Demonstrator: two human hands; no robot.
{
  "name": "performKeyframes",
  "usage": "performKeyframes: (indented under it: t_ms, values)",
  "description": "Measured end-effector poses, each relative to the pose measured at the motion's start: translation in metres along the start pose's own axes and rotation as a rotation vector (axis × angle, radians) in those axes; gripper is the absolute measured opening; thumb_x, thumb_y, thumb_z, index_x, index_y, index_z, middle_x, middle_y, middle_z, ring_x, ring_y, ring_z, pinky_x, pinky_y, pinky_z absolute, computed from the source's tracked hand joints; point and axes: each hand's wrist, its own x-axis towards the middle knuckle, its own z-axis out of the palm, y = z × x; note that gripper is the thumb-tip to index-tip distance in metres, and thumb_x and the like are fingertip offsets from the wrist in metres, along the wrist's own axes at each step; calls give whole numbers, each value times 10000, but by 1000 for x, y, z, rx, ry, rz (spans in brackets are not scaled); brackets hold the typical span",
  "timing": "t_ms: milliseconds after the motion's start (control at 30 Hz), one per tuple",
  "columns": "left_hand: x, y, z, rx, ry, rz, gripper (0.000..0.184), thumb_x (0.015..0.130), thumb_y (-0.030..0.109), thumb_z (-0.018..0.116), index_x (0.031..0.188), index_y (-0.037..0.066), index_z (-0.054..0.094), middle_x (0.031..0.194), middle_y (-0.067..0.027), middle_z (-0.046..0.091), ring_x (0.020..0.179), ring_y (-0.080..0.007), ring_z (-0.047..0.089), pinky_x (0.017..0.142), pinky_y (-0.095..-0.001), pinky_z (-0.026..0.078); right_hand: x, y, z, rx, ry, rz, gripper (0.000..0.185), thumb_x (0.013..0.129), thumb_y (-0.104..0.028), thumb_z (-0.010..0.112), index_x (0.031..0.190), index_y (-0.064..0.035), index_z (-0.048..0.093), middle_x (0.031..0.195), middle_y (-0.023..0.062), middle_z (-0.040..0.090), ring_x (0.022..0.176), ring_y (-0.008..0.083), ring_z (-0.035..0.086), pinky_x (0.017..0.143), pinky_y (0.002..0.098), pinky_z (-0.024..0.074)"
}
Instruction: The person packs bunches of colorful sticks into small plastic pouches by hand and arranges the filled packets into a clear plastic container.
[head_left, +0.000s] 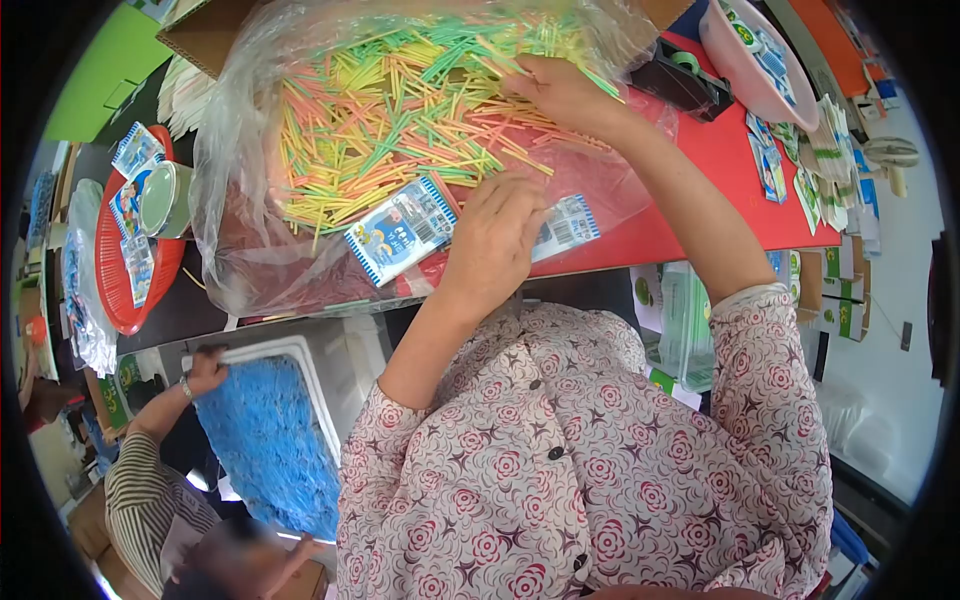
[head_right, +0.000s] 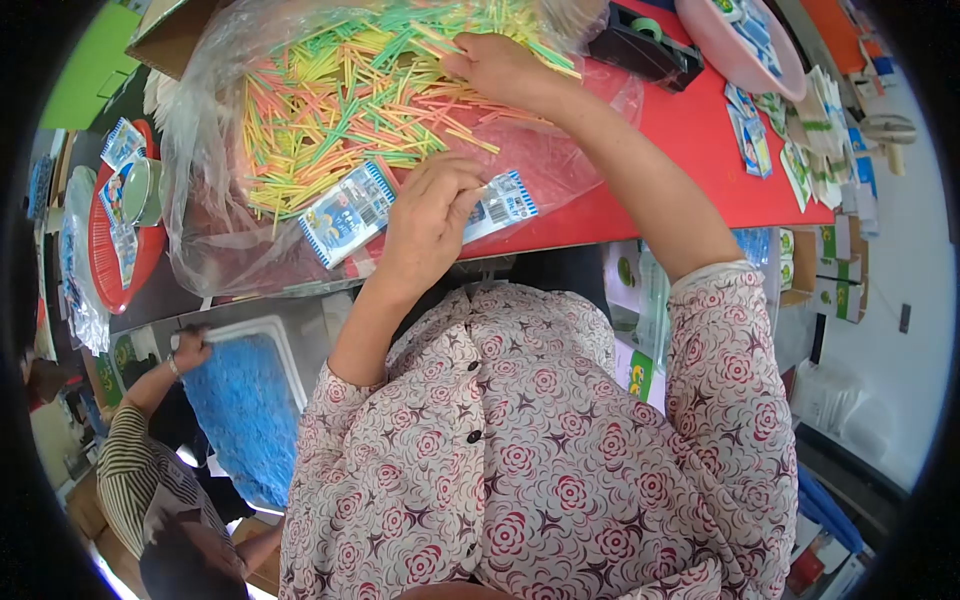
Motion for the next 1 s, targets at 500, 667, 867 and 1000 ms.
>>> performKeyframes:
  t_ms: [500, 667, 867, 1000]
  values:
    - [65, -11, -54, -828, 418, -475, 91, 931, 106, 534, 897, 34, 580, 1261, -91, 552, 884, -124, 588, 712, -238, 453, -38, -14, -16, 473, -127, -77, 269, 963, -273, 508, 1016, -23, 590, 857, 43, 623, 813, 125, 560, 788, 281, 450]
    - [96, -22, -21, -992, 97, -563, 97, 931, 101, 524, 937, 18, 573, 1305, -110, 495, 933, -133, 580, 742, -244, 449, -41, -12, -12, 438, -160, -99, 204, 964, -230, 498, 957, -47, 588, 791, 29, 606, 761, 106, 554, 714, 276, 457]
    - [95, -30, -5, -1150, 227, -671, 103, 917, 95, 511, 952, 33, 586, 1286, -110, 526, 966, -151, 585, 684, -260, 475, -34, -4, 0, 572, -164, -34, 156, 948, -173, 514, 970, -44, 600, 814, 41, 628, 760, 124, 594, 713, 301, 486]
    - [89, -14, -5, -1455, 624, -770, 141, 912, 117, 504, 975, 26, 592, 1171, -104, 586, 986, -167, 576, 811, -288, 467, -28, -14, -2, 1406, 44, 23, 169, 932, -165, 546, 1023, -31, 594, 874, 67, 652, 795, 162, 632, 759, 316, 509]
